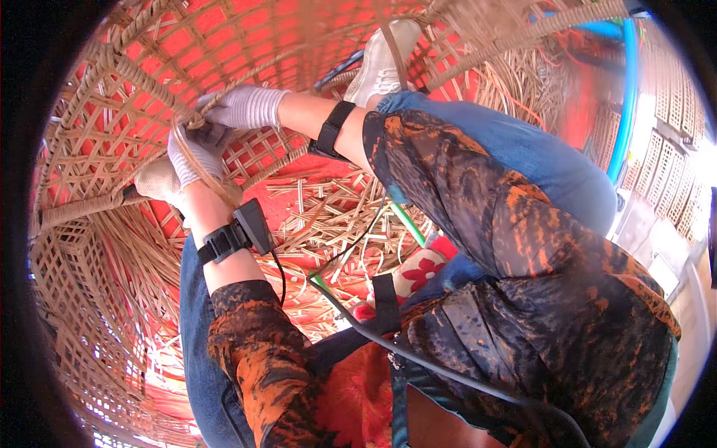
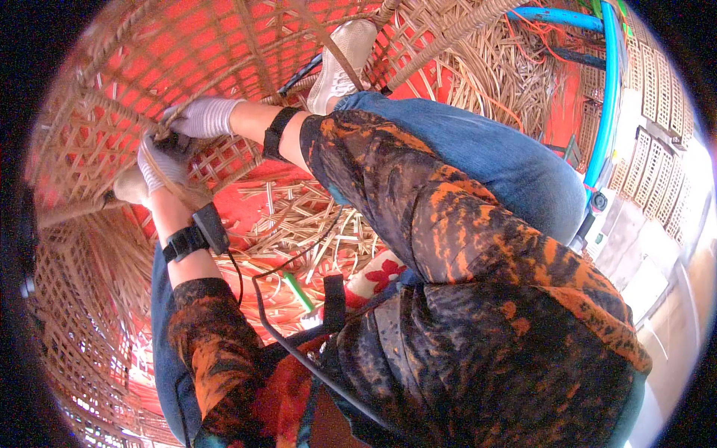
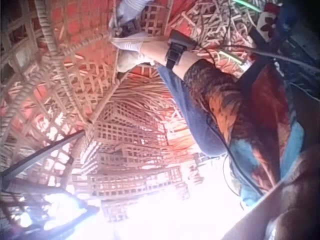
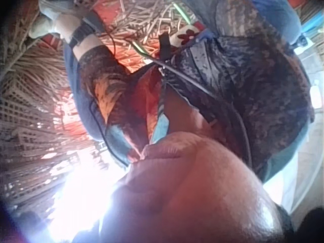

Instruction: Weaving rattan strips into a furniture frame.

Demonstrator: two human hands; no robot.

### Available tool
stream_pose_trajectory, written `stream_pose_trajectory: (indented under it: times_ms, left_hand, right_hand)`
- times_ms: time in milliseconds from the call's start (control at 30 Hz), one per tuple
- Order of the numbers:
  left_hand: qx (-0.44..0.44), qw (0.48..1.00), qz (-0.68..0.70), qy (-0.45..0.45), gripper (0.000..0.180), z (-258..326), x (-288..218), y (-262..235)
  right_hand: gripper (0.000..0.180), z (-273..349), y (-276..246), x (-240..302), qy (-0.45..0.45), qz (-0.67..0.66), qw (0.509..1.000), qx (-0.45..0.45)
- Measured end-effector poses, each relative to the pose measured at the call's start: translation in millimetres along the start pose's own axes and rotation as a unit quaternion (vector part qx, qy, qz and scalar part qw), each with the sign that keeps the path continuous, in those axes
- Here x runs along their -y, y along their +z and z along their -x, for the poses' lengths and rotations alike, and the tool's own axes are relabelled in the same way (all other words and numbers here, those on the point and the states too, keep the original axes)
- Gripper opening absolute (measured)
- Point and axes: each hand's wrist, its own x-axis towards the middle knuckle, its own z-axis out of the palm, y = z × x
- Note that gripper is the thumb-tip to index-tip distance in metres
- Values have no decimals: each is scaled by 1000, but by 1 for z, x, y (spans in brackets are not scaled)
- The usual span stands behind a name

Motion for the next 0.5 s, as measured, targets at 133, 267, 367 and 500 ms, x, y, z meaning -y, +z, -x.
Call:
stream_pose_trajectory:
  times_ms: [133, 267, 367, 500]
  left_hand:
    - [3, 999, 1, -44, 35, 2, -4, 16]
    - [-13, 1000, -12, 1, 32, -8, -11, -2]
    - [-94, 994, -48, 3, 29, -8, -10, 8]
    - [-39, 998, -31, -27, 30, -25, -9, -6]
  right_hand:
    - [27, 3, -9, -6, -8, -59, 998, 13]
    - [24, 7, 14, 8, 11, -39, 994, -98]
    - [24, 17, 20, 13, 22, -165, 967, -194]
    - [28, 18, 14, 14, 59, -396, 908, -120]
